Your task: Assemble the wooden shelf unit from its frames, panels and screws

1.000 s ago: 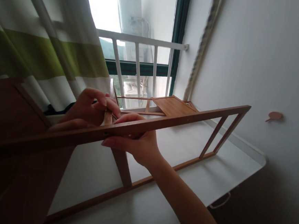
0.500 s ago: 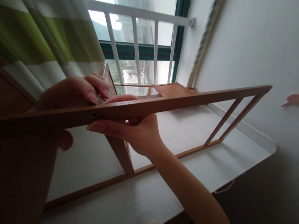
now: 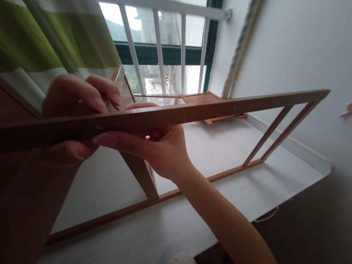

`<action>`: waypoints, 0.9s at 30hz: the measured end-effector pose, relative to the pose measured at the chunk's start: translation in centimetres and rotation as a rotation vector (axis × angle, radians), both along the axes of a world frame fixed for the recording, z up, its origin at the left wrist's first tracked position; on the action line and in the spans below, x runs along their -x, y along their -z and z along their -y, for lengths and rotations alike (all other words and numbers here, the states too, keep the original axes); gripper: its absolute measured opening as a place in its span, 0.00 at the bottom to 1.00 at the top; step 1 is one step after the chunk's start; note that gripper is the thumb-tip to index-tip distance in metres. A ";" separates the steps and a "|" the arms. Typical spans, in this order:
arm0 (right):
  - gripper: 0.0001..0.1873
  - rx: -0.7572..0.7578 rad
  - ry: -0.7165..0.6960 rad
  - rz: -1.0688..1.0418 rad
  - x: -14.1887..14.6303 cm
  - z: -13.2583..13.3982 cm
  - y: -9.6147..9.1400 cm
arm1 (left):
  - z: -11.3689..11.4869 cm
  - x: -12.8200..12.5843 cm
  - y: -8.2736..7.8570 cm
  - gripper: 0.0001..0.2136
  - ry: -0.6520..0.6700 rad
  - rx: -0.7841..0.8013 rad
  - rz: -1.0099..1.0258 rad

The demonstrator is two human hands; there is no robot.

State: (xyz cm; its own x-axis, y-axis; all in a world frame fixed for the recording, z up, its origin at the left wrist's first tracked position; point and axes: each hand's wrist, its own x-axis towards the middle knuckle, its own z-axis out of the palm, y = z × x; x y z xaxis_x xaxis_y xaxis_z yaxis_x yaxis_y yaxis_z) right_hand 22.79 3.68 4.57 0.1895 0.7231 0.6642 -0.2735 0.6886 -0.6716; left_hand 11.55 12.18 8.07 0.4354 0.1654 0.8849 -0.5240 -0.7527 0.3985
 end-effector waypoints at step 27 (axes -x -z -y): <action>0.03 0.173 0.092 -0.048 -1.9 3.9 3.8 | 3.6 -1.3 2.0 0.08 -0.386 0.015 0.039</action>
